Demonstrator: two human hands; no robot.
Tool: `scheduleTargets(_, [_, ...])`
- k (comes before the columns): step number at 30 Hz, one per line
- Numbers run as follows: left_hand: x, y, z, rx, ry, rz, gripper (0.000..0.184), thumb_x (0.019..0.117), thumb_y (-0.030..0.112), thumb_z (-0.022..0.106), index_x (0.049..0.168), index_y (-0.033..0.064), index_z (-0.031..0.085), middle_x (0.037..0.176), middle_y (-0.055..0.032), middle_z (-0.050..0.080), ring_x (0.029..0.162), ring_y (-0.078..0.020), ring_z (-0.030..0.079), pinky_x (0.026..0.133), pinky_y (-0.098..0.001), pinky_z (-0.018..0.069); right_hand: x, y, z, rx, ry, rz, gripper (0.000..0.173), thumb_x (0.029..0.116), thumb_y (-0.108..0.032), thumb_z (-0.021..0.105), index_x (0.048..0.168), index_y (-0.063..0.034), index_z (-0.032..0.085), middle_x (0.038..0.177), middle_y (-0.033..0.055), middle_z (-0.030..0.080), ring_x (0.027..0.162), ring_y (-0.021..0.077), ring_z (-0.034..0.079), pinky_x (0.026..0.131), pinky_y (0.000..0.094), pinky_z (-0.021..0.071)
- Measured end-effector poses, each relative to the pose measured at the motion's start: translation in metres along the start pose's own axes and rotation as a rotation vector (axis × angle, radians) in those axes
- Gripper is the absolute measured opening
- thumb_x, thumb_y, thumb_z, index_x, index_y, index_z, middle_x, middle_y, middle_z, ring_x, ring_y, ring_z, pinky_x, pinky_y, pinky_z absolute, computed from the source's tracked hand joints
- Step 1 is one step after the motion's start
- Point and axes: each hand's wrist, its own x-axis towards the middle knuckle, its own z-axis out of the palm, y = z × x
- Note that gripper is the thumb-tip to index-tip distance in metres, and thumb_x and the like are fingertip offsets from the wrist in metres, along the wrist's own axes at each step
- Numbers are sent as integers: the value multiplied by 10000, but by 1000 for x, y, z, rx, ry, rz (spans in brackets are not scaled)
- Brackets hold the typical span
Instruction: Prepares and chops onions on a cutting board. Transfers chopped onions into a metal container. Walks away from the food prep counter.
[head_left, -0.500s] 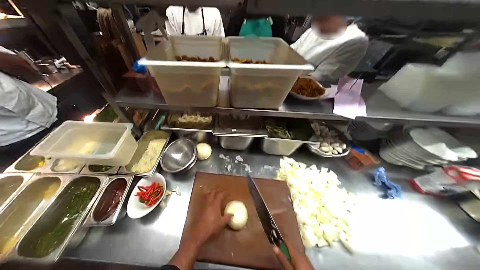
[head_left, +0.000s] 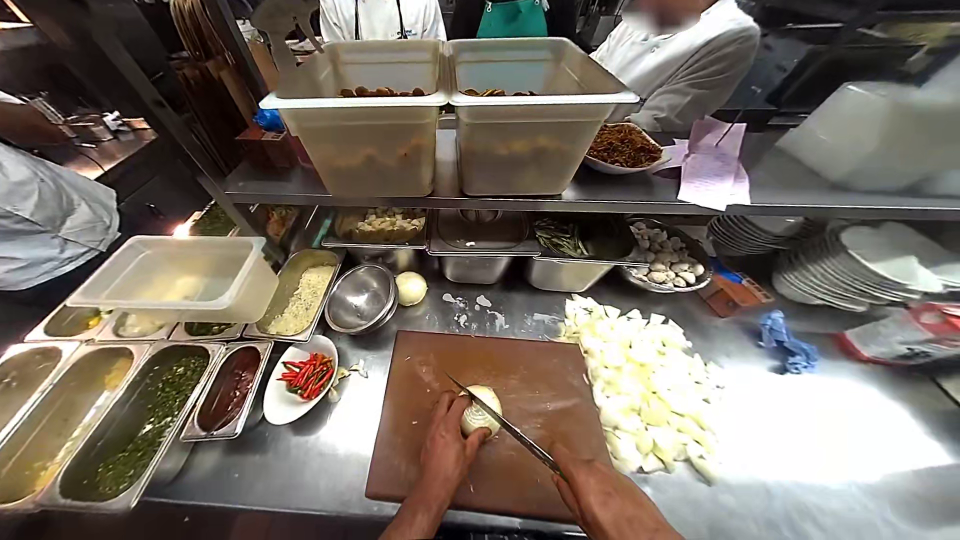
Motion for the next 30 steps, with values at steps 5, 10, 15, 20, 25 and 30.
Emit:
scheduleTargets(5, [5, -1, -4, 26, -36, 7, 562, 836, 466, 795, 1283, 141, 694, 1306, -91, 650, 1211, -233, 634, 1049, -395, 529, 17, -13, -7, 32, -66, -16, 332, 1078, -339, 422, 1302, -117, 525, 965, 199, 704, 946, 410, 716, 784, 589, 565])
scheduleTargets(10, [5, -2, -9, 36, -77, 0, 597, 836, 489, 801, 1310, 148, 677, 1343, -94, 634, 1217, -232, 637, 1036, -398, 543, 70, -18, 38, 125, 5, -26, 344, 1068, -313, 435, 1331, -108, 520, 984, 202, 704, 951, 406, 715, 810, 583, 568])
scheduleTargets(15, [0, -2, 2, 36, -47, 37, 646, 838, 431, 809, 1382, 136, 627, 1470, -139, 544, 1333, -254, 566, 1100, -385, 501, 109, -8, 67, 216, 54, -64, 378, 1059, -335, 464, 1365, -121, 523, 1043, 200, 711, 992, 391, 714, 856, 588, 561])
scheduleTargets(20, [30, 13, 18, 180, -112, 85, 748, 815, 554, 729, 1470, 235, 562, 1470, -83, 550, 1366, -274, 511, 1145, -459, 429, 118, 36, 66, 709, -103, -48, 369, 1042, -411, 554, 1297, -144, 547, 817, 113, 597, 553, 237, 579, 537, 431, 531])
scheduleTargets(25, [33, 12, 12, 238, -236, 39, 1088, 764, 677, 753, 1623, 199, 287, 1532, -74, 510, 1408, -272, 483, 1178, -520, 367, 103, 56, 71, 535, 98, -35, 330, 1034, -328, 546, 1253, -85, 593, 937, 158, 663, 756, 298, 667, 695, 495, 559])
scheduleTargets(30, [17, -34, 13, -19, -40, 211, 566, 850, 497, 777, 1273, 135, 676, 1387, -85, 603, 1324, -200, 556, 1120, -366, 477, 45, 14, 52, 203, 193, 28, 375, 1075, -384, 428, 1313, -118, 544, 962, 173, 714, 932, 377, 723, 801, 566, 573])
